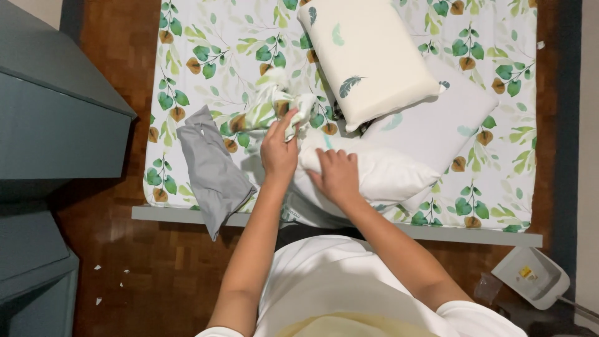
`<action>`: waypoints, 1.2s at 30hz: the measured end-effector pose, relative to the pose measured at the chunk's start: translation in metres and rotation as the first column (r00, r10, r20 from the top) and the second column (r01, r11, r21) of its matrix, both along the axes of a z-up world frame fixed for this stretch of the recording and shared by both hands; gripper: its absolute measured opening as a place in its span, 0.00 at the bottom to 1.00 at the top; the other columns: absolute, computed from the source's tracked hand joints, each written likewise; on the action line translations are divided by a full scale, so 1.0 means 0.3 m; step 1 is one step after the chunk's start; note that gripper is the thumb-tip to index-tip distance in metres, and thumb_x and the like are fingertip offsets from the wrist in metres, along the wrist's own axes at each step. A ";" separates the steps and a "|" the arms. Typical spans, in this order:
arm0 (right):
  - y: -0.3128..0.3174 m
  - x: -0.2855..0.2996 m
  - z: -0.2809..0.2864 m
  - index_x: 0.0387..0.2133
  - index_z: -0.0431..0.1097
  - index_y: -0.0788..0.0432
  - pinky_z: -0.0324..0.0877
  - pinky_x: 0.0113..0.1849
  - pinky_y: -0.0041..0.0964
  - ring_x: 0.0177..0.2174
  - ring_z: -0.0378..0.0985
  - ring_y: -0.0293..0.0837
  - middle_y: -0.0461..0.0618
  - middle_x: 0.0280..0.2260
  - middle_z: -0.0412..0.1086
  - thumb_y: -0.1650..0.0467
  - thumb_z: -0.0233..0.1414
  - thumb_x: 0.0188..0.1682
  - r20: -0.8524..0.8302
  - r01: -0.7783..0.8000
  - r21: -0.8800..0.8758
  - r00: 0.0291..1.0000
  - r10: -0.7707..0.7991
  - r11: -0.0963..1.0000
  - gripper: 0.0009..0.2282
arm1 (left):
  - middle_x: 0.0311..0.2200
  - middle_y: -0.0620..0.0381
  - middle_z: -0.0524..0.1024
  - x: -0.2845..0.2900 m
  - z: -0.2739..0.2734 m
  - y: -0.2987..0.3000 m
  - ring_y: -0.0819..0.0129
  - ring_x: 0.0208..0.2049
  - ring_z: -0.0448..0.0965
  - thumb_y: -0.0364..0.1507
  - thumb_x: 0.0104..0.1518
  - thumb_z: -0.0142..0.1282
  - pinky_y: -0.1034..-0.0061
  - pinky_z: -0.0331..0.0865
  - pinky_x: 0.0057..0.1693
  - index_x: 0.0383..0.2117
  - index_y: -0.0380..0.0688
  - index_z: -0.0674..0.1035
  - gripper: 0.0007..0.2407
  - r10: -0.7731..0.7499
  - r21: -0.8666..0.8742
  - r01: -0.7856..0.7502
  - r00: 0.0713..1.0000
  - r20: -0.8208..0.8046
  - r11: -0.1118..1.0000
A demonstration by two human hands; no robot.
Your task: The person inserts a pillow into a pillowcase on a bed. They hold the pillowcase open, insert the pillow, and then adjust the fabric to fit the pillow properly.
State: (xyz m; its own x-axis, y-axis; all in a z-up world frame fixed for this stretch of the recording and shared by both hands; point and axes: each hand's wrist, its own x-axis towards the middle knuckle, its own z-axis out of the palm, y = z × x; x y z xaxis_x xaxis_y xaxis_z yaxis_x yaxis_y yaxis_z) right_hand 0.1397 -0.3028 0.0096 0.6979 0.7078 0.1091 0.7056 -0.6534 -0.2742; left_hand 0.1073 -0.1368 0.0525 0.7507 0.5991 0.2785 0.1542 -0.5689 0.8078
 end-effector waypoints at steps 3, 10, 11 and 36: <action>0.012 -0.054 -0.014 0.53 0.70 0.54 0.60 0.41 0.48 0.39 0.71 0.50 0.48 0.39 0.71 0.56 0.58 0.43 0.042 -0.031 -0.018 0.999 0.032 0.999 0.26 | 0.37 0.56 0.80 0.041 0.016 -0.032 0.48 0.41 0.82 0.28 0.58 0.58 0.56 0.76 0.48 0.53 0.65 0.80 0.16 -0.092 0.088 0.095 0.995 -0.038 0.992; -0.007 0.040 -0.246 0.25 0.74 0.54 0.54 0.40 0.50 0.39 0.66 0.53 0.52 0.27 0.71 0.64 0.52 0.43 0.133 -0.006 0.056 0.991 -0.002 0.998 0.08 | 0.34 0.66 0.78 -0.037 -0.054 -0.177 0.58 0.39 0.82 0.35 0.60 0.54 0.64 0.78 0.45 0.54 0.75 0.78 0.17 -0.183 0.074 0.200 0.964 -0.192 0.977; -0.009 0.039 -0.200 0.30 0.75 0.56 0.55 0.43 0.53 0.42 0.68 0.53 0.53 0.33 0.72 0.63 0.53 0.42 0.106 -0.034 0.002 0.994 0.034 0.999 0.11 | 0.36 0.63 0.78 -0.044 -0.101 -0.168 0.56 0.40 0.82 0.35 0.59 0.54 0.62 0.78 0.46 0.55 0.74 0.77 0.17 -0.167 0.078 0.191 0.956 -0.243 0.979; -0.486 0.184 -0.082 0.47 0.74 0.40 0.55 0.55 0.55 0.36 0.77 0.38 0.37 0.32 0.72 0.64 0.67 0.30 0.080 0.124 0.169 0.987 -0.139 0.978 0.26 | 0.43 0.38 0.80 -0.099 -0.259 0.518 0.42 0.49 0.79 0.27 0.54 0.58 0.55 0.72 0.56 0.50 0.37 0.79 0.16 0.544 -0.109 -0.593 0.786 -0.295 0.798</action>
